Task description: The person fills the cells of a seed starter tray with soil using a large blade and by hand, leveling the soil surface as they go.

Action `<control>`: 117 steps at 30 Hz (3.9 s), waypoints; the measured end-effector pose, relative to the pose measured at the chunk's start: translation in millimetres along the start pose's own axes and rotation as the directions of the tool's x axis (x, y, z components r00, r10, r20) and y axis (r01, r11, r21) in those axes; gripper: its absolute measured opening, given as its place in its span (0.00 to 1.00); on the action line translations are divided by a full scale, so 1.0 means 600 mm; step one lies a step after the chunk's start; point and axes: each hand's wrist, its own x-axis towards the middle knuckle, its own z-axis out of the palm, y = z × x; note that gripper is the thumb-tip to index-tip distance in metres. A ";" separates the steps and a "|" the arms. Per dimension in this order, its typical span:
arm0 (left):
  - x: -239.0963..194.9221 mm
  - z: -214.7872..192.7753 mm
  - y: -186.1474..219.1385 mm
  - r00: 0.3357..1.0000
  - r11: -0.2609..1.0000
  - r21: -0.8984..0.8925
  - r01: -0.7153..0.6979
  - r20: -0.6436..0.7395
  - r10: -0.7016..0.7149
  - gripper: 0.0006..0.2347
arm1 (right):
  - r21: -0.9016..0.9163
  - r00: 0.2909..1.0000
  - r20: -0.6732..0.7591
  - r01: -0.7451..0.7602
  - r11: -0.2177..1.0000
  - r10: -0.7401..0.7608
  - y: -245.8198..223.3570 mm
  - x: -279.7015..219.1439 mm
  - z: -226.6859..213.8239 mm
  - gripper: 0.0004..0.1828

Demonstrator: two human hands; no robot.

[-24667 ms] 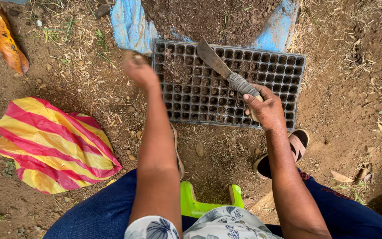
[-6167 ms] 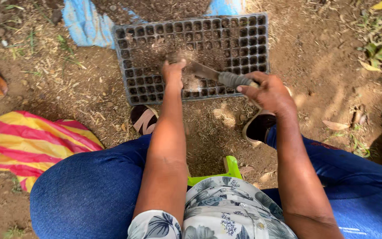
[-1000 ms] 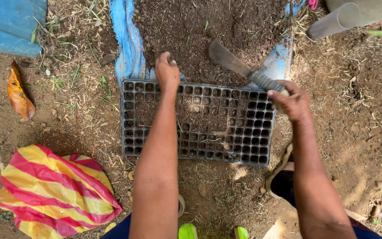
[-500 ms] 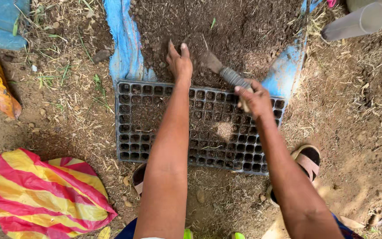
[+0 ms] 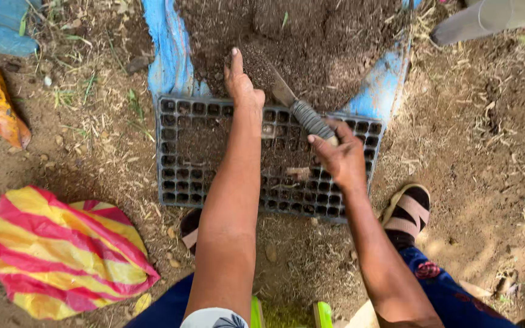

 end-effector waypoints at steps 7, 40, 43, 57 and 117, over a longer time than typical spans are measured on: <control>-0.079 -0.116 0.053 0.979 0.990 -0.135 -0.039 0.194 0.065 0.41 | -0.029 0.989 0.150 -0.008 1.000 0.012 -0.033 -0.090 -0.028 0.23; -0.236 -0.074 -0.252 0.903 0.433 0.876 -0.214 0.347 -0.254 0.22 | -0.347 0.988 -0.100 -0.145 0.927 0.117 -0.032 -0.262 -0.334 0.28; -0.181 -0.100 -0.217 0.926 0.551 0.806 -0.214 0.347 -0.149 0.29 | -0.261 0.991 -0.019 -0.134 0.956 0.134 -0.029 -0.245 -0.296 0.27; -0.088 -0.208 0.005 0.956 0.264 0.925 -0.272 0.228 0.187 0.29 | -0.314 0.992 0.117 0.004 0.949 0.035 -0.045 -0.187 -0.170 0.29; -0.138 -0.335 -0.104 0.533 -0.644 0.677 -0.356 0.713 0.456 0.24 | 0.372 0.989 0.094 -0.141 0.917 0.114 0.081 -0.050 -0.097 0.19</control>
